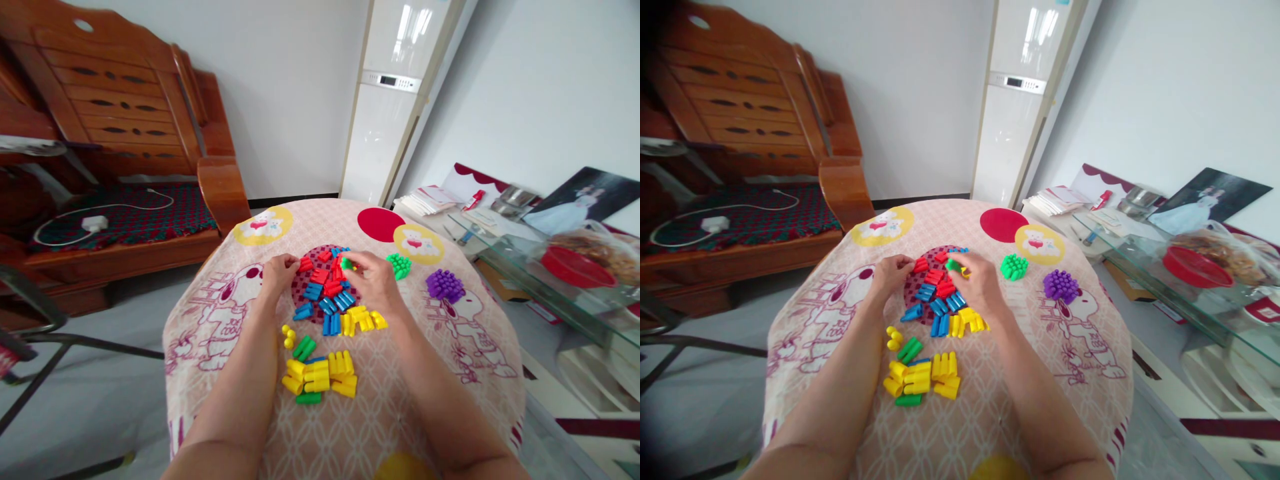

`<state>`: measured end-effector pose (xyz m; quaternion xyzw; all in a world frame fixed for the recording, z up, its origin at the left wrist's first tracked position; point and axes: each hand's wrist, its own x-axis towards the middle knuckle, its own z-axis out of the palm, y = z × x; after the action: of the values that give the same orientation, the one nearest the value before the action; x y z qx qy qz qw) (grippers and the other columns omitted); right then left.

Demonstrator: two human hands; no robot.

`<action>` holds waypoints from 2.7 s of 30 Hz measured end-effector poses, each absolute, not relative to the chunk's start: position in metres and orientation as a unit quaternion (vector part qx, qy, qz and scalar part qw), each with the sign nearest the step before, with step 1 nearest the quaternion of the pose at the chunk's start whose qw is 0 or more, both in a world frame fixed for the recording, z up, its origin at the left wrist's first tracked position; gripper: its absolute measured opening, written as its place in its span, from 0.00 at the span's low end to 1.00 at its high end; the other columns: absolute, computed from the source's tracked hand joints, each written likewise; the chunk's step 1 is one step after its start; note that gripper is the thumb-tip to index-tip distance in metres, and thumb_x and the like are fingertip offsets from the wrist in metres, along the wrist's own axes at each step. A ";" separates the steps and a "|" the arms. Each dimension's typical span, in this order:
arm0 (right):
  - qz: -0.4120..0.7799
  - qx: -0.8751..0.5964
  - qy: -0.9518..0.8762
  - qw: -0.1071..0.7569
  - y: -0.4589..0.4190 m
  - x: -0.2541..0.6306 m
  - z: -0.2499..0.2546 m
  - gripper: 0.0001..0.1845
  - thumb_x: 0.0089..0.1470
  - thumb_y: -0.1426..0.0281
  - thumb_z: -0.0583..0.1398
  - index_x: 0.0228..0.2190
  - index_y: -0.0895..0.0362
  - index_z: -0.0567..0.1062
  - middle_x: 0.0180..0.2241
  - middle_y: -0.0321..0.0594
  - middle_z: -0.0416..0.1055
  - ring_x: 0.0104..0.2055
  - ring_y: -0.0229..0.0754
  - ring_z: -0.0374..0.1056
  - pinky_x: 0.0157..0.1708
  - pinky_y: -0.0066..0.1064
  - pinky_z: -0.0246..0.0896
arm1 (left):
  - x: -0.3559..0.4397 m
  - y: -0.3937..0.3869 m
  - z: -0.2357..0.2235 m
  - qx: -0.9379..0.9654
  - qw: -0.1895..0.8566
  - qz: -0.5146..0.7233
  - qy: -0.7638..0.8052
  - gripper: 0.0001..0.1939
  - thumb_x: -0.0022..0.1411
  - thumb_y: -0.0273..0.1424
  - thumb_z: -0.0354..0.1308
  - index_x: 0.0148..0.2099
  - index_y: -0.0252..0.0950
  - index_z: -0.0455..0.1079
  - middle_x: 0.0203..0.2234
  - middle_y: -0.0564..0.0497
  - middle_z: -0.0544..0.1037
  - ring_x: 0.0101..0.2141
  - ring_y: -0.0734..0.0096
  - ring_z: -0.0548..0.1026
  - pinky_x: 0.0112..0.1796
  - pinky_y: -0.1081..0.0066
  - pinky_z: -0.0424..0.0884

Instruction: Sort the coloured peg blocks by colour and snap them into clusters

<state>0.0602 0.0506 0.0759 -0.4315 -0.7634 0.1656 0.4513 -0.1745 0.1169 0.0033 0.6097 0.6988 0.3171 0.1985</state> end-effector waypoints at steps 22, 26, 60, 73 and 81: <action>0.093 -0.678 -0.550 0.478 0.096 0.211 -0.003 0.23 0.39 0.75 0.54 0.37 0.60 0.80 0.38 0.50 0.81 0.40 0.48 0.77 0.46 0.39 0.70 | -0.176 0.118 0.001 0.617 0.187 0.309 0.699 0.14 0.59 0.34 0.56 0.43 0.37 0.80 0.34 0.47 0.83 0.34 0.65 0.79 0.35 0.71 0.68; 0.089 -0.688 -0.550 0.465 0.094 0.209 -0.002 0.26 0.38 0.76 0.54 0.41 0.61 0.79 0.40 0.52 0.81 0.42 0.48 0.77 0.47 0.39 0.70 | -0.176 0.117 0.002 0.621 0.185 0.311 0.696 0.14 0.59 0.34 0.56 0.42 0.36 0.80 0.34 0.46 0.83 0.34 0.64 0.78 0.36 0.71 0.68; 0.189 -0.517 -0.792 0.263 0.029 0.063 0.079 0.11 0.48 0.74 0.63 0.37 0.56 0.79 0.25 0.32 0.73 0.28 0.36 0.67 0.29 0.25 0.54 | -0.176 0.119 -0.002 0.609 0.211 0.326 0.691 0.14 0.59 0.34 0.55 0.41 0.36 0.79 0.30 0.48 0.82 0.32 0.66 0.78 0.34 0.72 0.68; 0.014 -0.730 -0.683 -0.009 0.059 0.160 0.061 0.14 0.53 0.73 0.60 0.39 0.53 0.83 0.41 0.44 0.81 0.46 0.45 0.74 0.40 0.28 0.61 | -0.178 0.119 0.001 0.620 0.197 0.308 0.694 0.16 0.59 0.34 0.55 0.45 0.35 0.80 0.34 0.46 0.83 0.34 0.64 0.79 0.36 0.71 0.68; 0.014 -0.693 -0.719 -0.057 0.059 0.146 0.056 0.11 0.53 0.75 0.60 0.37 0.59 0.82 0.42 0.52 0.79 0.46 0.49 0.73 0.40 0.31 0.61 | -0.177 0.117 0.001 0.616 0.203 0.316 0.692 0.16 0.59 0.34 0.55 0.44 0.35 0.79 0.33 0.47 0.83 0.34 0.64 0.78 0.35 0.71 0.68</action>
<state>0.1462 0.0586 0.0560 -0.6929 -0.7186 0.0139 -0.0570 -0.1772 0.1172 0.0014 0.6164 0.6919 0.3165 0.2031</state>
